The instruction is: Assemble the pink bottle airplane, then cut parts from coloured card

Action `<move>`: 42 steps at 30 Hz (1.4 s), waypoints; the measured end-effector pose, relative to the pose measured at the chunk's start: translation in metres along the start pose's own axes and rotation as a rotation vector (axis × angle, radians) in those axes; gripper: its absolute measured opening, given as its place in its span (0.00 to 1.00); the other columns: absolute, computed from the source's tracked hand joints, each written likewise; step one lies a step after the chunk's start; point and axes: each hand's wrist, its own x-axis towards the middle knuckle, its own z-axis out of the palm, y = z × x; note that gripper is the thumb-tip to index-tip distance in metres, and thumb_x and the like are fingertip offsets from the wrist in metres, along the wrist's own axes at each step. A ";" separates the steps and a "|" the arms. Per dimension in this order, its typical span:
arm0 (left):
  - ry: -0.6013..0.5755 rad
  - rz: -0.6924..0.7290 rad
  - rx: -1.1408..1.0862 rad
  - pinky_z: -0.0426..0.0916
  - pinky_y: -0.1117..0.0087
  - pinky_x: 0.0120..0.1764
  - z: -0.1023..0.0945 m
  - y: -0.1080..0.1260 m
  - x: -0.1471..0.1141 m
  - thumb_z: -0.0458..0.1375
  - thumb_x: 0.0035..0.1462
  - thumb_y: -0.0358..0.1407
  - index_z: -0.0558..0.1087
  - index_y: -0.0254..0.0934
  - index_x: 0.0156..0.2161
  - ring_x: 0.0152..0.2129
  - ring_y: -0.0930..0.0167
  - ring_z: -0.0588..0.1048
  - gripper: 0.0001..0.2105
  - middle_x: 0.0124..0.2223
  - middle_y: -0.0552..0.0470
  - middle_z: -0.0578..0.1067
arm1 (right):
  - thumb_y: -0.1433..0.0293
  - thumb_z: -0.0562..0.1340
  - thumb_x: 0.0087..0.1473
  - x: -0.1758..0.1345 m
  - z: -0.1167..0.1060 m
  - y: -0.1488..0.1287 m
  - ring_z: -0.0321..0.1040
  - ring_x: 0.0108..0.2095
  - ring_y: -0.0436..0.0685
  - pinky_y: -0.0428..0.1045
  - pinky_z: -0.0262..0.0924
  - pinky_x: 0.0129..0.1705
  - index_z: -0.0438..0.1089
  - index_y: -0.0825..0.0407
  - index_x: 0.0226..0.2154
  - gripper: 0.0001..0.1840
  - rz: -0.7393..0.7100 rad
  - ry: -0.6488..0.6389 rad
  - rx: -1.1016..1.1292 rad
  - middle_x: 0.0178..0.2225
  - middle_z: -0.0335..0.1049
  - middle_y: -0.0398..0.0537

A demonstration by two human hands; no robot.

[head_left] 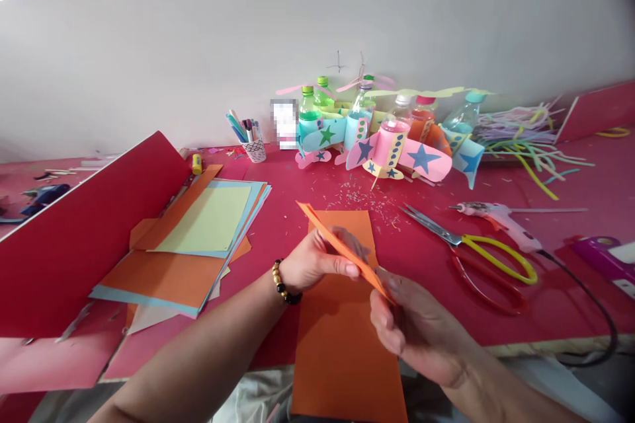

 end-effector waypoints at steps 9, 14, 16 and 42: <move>0.373 -0.121 -0.246 0.69 0.67 0.40 -0.001 0.003 0.001 0.70 0.41 0.31 0.77 0.32 0.34 0.31 0.69 0.77 0.12 0.34 0.49 0.79 | 0.56 0.58 0.52 -0.039 -0.118 -0.095 0.73 0.37 0.67 0.58 0.65 0.37 0.71 0.50 0.44 0.21 -0.454 0.968 -1.902 0.40 0.77 0.55; 0.410 -0.159 -0.268 0.70 0.69 0.36 -0.004 0.000 0.002 0.70 0.42 0.31 0.77 0.32 0.36 0.30 0.69 0.77 0.13 0.35 0.48 0.79 | 0.69 0.56 0.51 -0.038 -0.153 -0.098 0.70 0.48 0.68 0.57 0.63 0.48 0.72 0.56 0.45 0.19 -0.250 0.740 -2.133 0.48 0.74 0.60; 0.417 -0.161 -0.273 0.71 0.69 0.37 -0.005 0.000 0.002 0.70 0.43 0.31 0.77 0.32 0.36 0.31 0.69 0.77 0.13 0.35 0.48 0.80 | 0.70 0.55 0.51 -0.034 -0.152 -0.095 0.71 0.47 0.67 0.56 0.63 0.48 0.71 0.56 0.44 0.17 -0.207 0.723 -2.116 0.47 0.74 0.59; 0.472 -0.140 -0.338 0.73 0.67 0.38 -0.008 0.004 0.002 0.70 0.43 0.31 0.77 0.32 0.38 0.32 0.67 0.79 0.14 0.36 0.48 0.80 | 0.62 0.65 0.41 -0.040 -0.125 -0.091 0.73 0.41 0.66 0.54 0.64 0.40 0.64 0.46 0.39 0.19 -0.427 0.862 -1.746 0.40 0.75 0.53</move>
